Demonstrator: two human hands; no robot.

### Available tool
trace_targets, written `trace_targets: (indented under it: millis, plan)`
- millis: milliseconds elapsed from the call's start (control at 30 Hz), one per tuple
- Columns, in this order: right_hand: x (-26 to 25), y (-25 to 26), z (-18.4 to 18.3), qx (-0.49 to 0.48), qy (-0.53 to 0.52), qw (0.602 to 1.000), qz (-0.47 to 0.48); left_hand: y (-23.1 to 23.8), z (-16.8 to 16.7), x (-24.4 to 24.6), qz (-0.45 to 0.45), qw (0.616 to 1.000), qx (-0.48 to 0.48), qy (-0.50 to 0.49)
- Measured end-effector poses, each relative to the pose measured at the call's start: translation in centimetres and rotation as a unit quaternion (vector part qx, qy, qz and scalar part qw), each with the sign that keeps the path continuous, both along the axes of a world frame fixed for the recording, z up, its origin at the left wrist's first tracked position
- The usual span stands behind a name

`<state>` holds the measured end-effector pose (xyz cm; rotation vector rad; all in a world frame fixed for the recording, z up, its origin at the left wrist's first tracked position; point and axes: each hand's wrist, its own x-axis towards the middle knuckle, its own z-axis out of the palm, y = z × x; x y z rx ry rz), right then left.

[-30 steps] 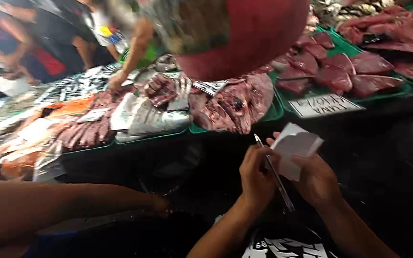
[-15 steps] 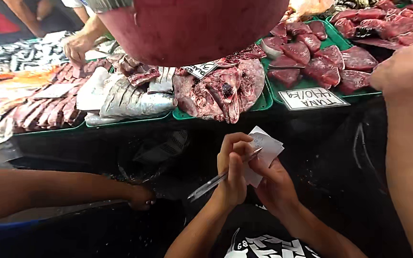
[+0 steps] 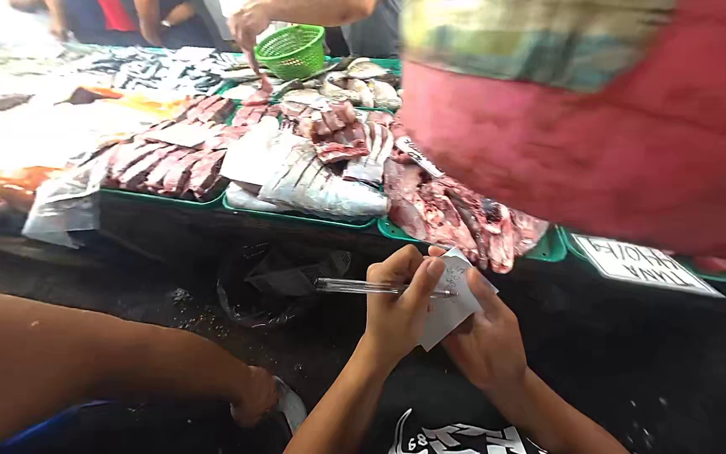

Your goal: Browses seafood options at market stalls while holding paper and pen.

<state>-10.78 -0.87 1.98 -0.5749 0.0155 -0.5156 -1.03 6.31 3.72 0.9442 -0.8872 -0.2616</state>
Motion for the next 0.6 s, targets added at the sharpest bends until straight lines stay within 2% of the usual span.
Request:
trace_targets:
  millis: [100, 333, 600]
  plan:
    - [3.3, 1.5, -0.1, -0.022, -0.013, 0.999, 0.03, 1.5, 0.1, 2.3, 0.081, 0.995, -0.047, 0.029]
    - [7.3, 5.2, -0.2, -0.03, 0.001, 0.998, 0.057, 4.7, -0.8, 5.0, 0.314, 0.949, -0.012, -0.005]
    - [9.5, 7.8, -0.6, -0.008, -0.061, 0.993, 0.099, 7.5, -0.6, 6.2, 0.41, 0.912, -0.011, -0.024]
